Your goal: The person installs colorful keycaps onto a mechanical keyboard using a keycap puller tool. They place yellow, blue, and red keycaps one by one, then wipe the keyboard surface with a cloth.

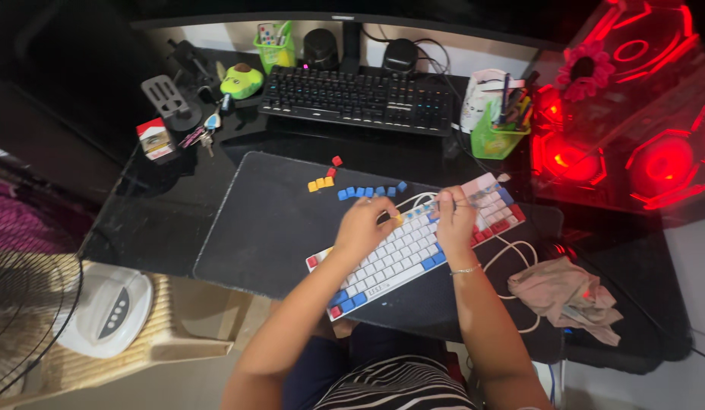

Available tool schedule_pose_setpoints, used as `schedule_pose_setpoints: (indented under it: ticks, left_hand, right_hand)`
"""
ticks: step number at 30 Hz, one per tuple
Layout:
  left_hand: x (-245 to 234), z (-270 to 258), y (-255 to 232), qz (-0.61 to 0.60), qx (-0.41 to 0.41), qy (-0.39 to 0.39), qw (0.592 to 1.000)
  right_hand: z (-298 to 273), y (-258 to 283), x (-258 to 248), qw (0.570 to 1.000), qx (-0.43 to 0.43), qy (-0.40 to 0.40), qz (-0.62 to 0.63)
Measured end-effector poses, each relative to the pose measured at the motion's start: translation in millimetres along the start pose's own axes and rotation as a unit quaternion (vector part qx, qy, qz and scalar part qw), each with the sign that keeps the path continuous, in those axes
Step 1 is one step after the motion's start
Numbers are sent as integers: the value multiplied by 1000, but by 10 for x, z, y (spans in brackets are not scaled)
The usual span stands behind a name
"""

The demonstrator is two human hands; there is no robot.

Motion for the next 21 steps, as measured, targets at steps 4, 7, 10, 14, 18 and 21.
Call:
schedule_pose_setpoints:
  ticks: [4,7,10,14,18,21]
  left_hand:
    - [362,131,59,15,-59,52,997]
    - [472,183,112,34,-49,33,998]
    - [506,173,186,22,-44,17,999]
    - [554,142,261,13,-72,26,997]
    - [571,131,299,6,-89,30,996]
    - [550,132,261,4,-47,10,999]
  right_hand:
    - [5,-15,48,1000,-7,17,11]
    - [-4,17,98,999,-11,41,8]
    - [9,35,118,999,1,53,-5]
    - [20,34,154,997,9,67,-42]
    - [26,35,194,994,2,78,-73]
    - [54,41,212,994,-12,78,-73]
Point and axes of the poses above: each hand's wrist, its own z-axis towards the middle knuckle, its own x-axis out of the palm, y = z × x, the point moved 8 cm from there along z, towards the middle knuckle, and after that the axes turned 1 degree about y, right-handed, at the moved point
